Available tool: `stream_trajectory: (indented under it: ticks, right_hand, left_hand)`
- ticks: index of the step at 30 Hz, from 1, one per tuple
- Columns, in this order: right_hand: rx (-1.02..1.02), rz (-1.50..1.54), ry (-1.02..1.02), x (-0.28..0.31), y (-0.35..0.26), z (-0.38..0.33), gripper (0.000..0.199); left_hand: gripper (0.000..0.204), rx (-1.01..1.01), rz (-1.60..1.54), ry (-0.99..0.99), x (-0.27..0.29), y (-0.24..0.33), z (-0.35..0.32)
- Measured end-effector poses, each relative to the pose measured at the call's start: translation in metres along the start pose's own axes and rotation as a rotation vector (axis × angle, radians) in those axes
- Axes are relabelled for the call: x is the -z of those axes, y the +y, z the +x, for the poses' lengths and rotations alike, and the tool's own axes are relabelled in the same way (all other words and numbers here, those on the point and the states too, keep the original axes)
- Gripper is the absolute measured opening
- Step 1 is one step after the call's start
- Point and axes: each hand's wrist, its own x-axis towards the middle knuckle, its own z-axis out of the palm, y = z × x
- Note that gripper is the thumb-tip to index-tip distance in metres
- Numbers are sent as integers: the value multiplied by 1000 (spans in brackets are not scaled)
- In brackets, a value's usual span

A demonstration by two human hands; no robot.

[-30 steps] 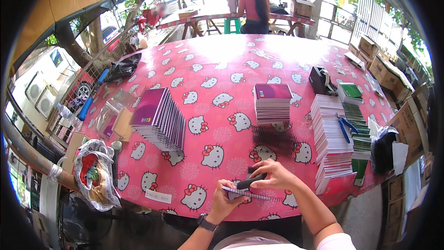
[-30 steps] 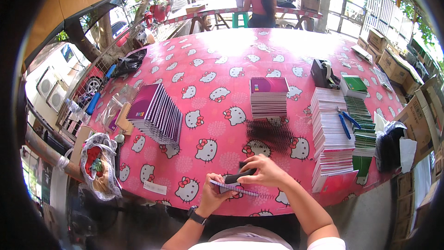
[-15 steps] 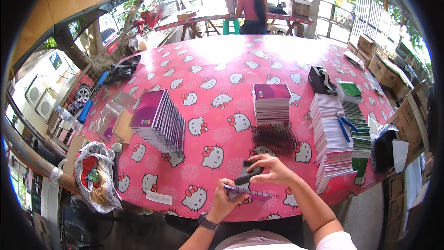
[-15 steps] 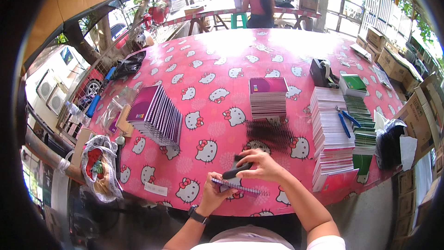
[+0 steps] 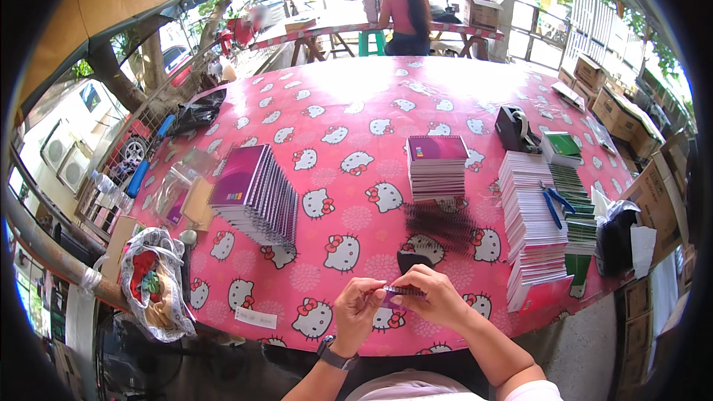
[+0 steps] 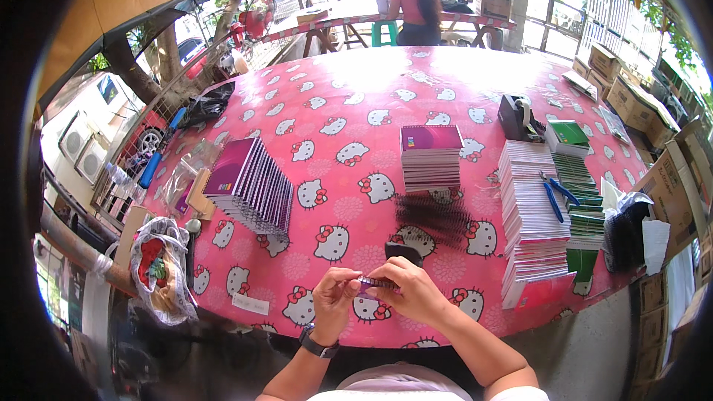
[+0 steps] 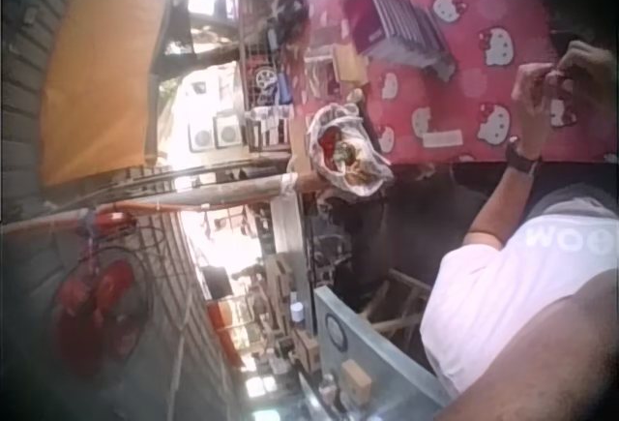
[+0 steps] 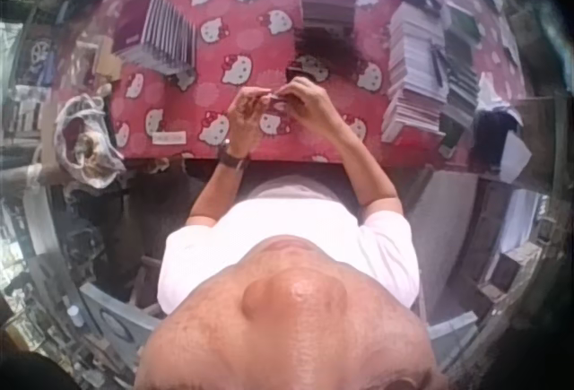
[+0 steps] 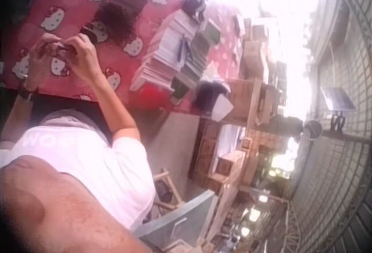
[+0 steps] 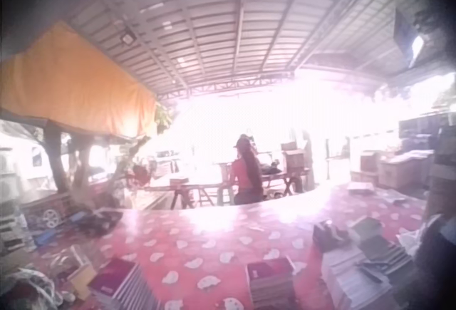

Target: The person inserts spiral bindings into small notebooks and stacks them on a table. They repeatedly pick up a notebook, align the binding, and place the finished item into a growing pile.

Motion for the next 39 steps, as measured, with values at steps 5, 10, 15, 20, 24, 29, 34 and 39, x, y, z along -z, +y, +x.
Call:
stream_trajectory:
  ticks: [5,10,15,20,24,29,34,39]
  right_hand:
    - [-43,84,38,-7,-8,9,19]
    - [17,103,93,-16,-7,10,22]
    - [28,171,17,-12,-12,14,23]
    - [8,147,-23,-12,-16,18,29]
    - [-82,264,-26,-19,-16,14,28]
    - [-75,313,-57,-16,-17,18,25]
    - [-210,448,-118,-18,-13,17,24]
    - [-148,457,-61,-21,-12,15,24]
  left_hand:
    - [11,76,-81,21,2,6,-2]
    - [12,43,-92,24,8,9,0]
    - [13,-104,155,26,11,7,-2]
    - [14,-184,233,21,11,12,-1]
    - [15,-183,226,11,17,12,-1]
    - [16,-192,249,22,20,17,-1]
    - [16,-158,245,-26,22,18,-2]
    - [16,-184,274,6,20,21,-2]
